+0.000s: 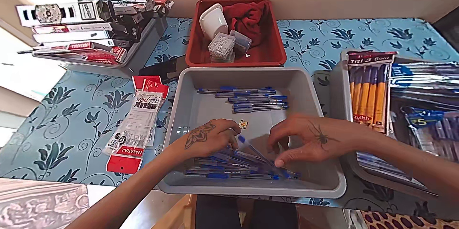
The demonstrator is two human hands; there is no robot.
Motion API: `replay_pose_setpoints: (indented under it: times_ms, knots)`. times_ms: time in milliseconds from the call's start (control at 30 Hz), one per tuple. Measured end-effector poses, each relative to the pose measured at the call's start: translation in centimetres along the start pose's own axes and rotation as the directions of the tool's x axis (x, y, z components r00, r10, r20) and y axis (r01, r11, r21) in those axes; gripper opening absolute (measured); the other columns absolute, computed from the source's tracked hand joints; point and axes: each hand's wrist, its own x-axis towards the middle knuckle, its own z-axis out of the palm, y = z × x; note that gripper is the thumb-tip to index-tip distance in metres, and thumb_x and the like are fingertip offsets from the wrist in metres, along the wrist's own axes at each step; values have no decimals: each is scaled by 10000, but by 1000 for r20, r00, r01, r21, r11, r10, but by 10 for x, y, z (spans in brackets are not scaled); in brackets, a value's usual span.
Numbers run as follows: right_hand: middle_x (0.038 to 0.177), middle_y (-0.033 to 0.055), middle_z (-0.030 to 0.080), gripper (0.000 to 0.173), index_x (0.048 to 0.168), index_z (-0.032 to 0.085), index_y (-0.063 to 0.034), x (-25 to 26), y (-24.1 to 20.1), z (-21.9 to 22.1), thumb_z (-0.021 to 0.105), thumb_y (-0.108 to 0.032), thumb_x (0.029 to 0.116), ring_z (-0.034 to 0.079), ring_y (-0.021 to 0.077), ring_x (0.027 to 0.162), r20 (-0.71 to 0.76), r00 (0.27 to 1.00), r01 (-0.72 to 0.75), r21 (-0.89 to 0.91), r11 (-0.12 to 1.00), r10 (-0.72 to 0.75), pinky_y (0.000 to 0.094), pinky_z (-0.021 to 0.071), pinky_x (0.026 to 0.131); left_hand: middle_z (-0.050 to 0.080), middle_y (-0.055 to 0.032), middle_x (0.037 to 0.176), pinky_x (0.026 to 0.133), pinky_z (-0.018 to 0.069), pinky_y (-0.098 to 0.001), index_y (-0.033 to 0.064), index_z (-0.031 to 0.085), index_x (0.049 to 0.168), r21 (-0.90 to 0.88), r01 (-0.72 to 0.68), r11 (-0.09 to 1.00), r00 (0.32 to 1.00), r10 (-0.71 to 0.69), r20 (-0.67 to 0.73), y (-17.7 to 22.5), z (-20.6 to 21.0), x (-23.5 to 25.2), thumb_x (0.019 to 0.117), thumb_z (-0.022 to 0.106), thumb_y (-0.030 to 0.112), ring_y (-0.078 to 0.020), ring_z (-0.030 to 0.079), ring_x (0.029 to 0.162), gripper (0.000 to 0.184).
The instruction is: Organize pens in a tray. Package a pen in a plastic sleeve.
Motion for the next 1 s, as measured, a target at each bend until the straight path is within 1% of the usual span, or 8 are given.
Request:
replay_pose_setpoints:
  times_ms: [100,200,300,500,700,833,900,1000]
  knots:
    - [814,-51,694,262,973,759,-116,6,7,0,587,-309,1014,621,-14,727,-165,986,-82,-249,965,41,160,506,644,708,-16,1013,761,477,-235,68,651,1249,15,-18,1000,999,17,34,-2,-2,2,1061,366,97,-17,601,839,343]
    - [936,79,689,178,1092,730,-65,9,21,-5,633,-146,967,688,218,820,-287,952,-237,-483,843,103,398,563,689,684,-18,1024,763,463,-246,101,676,1264,68,-139,988,984,130,120,-5,-2,1,1012,338,41,-22,575,858,426]
    - [1000,162,675,207,1134,717,-26,10,32,-3,681,-122,954,696,328,884,-292,935,-336,-564,754,199,482,567,707,702,-35,1051,837,480,-279,85,723,1186,85,-192,978,971,176,165,-7,-1,1,978,335,17,-57,608,956,445]
    - [952,147,665,168,1001,717,-6,12,28,-3,655,-156,959,677,304,887,-293,929,-355,-529,771,227,460,544,710,707,-43,1055,846,484,-303,83,746,1108,107,-235,966,960,213,182,-9,-1,3,961,350,-5,-77,620,978,431]
    - [873,-24,672,208,946,728,-54,5,8,-19,633,-239,940,594,-40,796,-13,1000,-16,-68,998,15,104,474,686,672,63,882,677,435,-188,69,736,1018,-120,73,990,989,-57,136,-1,-5,5,1008,412,-6,36,551,750,332]
    - [903,56,692,340,1032,740,-26,5,-9,-12,616,-341,1005,587,49,767,157,979,-116,-72,991,126,206,459,677,696,21,1005,814,494,-195,10,683,1132,-223,71,972,980,-25,199,-3,-8,11,1079,362,90,19,614,873,335]
    - [871,40,700,320,1011,753,-56,5,-4,-9,565,-314,1037,612,75,757,-7,987,-159,-237,958,162,248,488,682,671,-9,1020,818,476,-221,30,676,1179,-54,-116,992,972,125,200,-8,-2,12,1107,394,229,-2,582,877,352]
    - [876,58,685,166,1010,744,-69,8,13,-11,621,-179,993,650,178,747,-257,952,-271,-460,846,165,378,537,654,666,-163,1138,939,472,-423,70,677,1301,128,-321,938,929,285,237,-9,8,8,1057,541,297,-241,612,1056,360]
